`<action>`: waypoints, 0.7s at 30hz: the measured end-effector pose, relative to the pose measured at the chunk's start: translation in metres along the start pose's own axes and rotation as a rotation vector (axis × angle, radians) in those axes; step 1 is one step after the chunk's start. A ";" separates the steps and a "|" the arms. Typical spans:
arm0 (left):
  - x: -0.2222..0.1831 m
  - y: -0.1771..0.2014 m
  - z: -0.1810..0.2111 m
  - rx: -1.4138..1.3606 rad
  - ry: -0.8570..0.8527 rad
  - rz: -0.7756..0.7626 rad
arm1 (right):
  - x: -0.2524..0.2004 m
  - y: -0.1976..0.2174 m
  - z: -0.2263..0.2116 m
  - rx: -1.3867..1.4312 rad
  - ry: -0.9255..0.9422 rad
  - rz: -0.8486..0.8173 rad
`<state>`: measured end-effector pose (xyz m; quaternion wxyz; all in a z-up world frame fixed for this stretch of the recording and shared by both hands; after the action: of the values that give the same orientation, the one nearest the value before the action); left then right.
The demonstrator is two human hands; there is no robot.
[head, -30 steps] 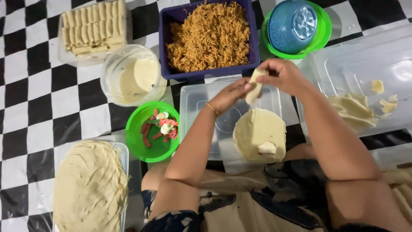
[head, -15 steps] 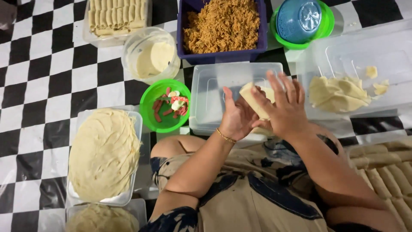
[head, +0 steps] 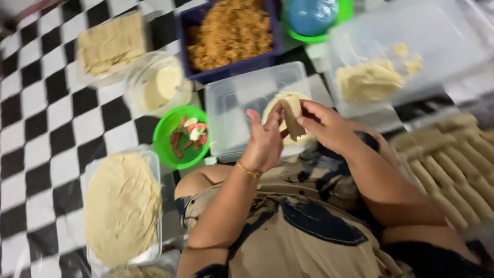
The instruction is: Assembling food wraps by placing sausage and egg slices on dough, adding sauce with a spoon, and rolling them up.
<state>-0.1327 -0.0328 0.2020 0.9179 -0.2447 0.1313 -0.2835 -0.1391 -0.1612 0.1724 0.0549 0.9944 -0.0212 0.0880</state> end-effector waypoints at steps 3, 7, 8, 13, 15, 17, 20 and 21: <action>-0.001 -0.018 -0.013 0.204 0.116 -0.124 | -0.025 0.025 0.072 0.812 -0.412 0.270; -0.004 -0.029 -0.036 0.466 0.306 -0.278 | -0.064 0.069 0.074 0.896 -0.415 0.180; -0.002 -0.020 -0.038 0.518 0.313 -0.262 | -0.075 0.083 0.073 0.870 -0.417 0.187; -0.005 0.021 -0.051 0.628 0.276 -0.166 | -0.164 0.239 0.114 0.458 -0.458 0.396; -0.007 0.048 -0.056 0.632 0.338 -0.064 | -0.210 0.322 0.128 0.044 -0.516 0.464; -0.014 0.086 -0.061 0.516 0.384 0.138 | -0.267 0.413 0.159 -0.353 -0.479 0.587; -0.020 0.120 -0.065 0.469 0.384 0.278 | -0.314 0.493 0.197 -0.815 -0.617 0.485; -0.017 0.109 -0.063 0.465 0.386 0.277 | -0.326 0.512 0.215 -0.819 -0.619 0.484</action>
<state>-0.1209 0.0315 0.0933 0.9372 0.0500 0.2666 -0.2194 -0.4488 -0.6832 -0.0415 0.4055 0.8382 -0.2959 -0.2132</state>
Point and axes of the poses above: each hand's wrist, its own x-axis towards the middle knuckle, its own y-axis out of the back of the hand, z = x × y, the point moved 8 cm from there along x, towards the middle knuckle, and after that the axes turned 6 degrees about x, right-handed, at the moved point
